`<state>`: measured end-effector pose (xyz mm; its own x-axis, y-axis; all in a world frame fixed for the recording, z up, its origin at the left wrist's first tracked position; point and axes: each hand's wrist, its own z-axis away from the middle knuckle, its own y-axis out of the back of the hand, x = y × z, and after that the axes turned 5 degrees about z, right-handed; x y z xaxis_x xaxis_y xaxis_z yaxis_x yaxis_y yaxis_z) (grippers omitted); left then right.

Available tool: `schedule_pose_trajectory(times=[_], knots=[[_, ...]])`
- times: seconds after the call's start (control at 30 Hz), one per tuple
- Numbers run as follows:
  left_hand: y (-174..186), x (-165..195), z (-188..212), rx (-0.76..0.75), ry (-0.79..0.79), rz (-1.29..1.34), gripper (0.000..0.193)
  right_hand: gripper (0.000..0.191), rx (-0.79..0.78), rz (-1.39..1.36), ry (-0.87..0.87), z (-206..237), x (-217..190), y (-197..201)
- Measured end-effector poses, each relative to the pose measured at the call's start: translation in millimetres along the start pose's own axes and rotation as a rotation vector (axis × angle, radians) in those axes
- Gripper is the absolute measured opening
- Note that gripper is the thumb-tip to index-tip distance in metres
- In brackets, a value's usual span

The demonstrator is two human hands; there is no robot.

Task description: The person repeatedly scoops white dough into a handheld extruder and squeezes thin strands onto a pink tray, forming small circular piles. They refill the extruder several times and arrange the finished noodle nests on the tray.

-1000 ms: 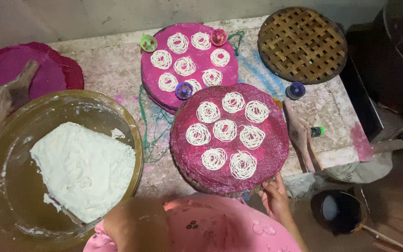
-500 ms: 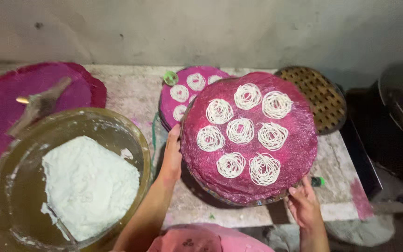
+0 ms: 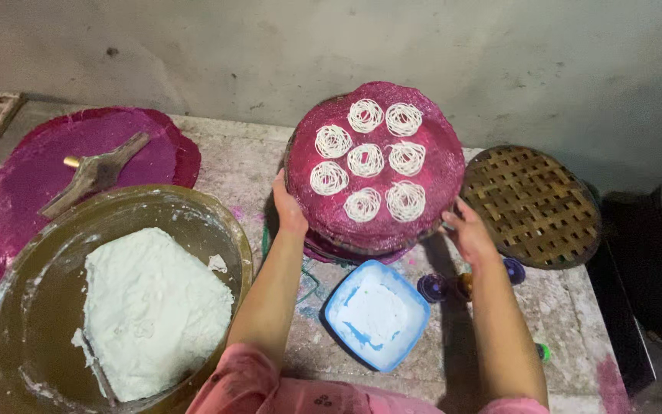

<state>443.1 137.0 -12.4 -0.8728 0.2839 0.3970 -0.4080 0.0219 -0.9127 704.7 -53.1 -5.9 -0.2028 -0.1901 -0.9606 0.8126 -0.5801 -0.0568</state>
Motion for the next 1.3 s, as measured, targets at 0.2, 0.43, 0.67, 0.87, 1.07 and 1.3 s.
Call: schedule_pose_trajectory(times=[0.2,0.43,0.67,0.87,1.07,1.3], knots=[[12.2,-7.4,-23.9,0.203,-0.198,-0.259,0.056,0.041,-0.177,0.096,0.128,-32.1,5.1,-21.5],[15.8,-6.0,-14.8,0.606,-0.244,-1.004,0.062,0.040,-0.104,0.127,0.045,-29.5,17.6,-37.1],[7.5,1.1,-3.8,0.666,-0.149,-1.263,0.056,0.044,0.003,0.191,0.122,-20.1,28.1,-44.2],[20.6,1.4,-11.7,0.637,-0.198,-1.298,0.051,0.045,0.089,0.381,0.234,-15.8,34.8,-46.4],[11.6,0.1,-19.6,0.240,-0.214,-0.452,0.050,0.043,0.089,0.036,0.239,-26.1,23.8,-25.8],[25.7,-5.4,-10.0,-0.103,-0.369,-0.979,0.063,0.039,0.189,-0.376,0.291,-25.8,6.8,24.3]])
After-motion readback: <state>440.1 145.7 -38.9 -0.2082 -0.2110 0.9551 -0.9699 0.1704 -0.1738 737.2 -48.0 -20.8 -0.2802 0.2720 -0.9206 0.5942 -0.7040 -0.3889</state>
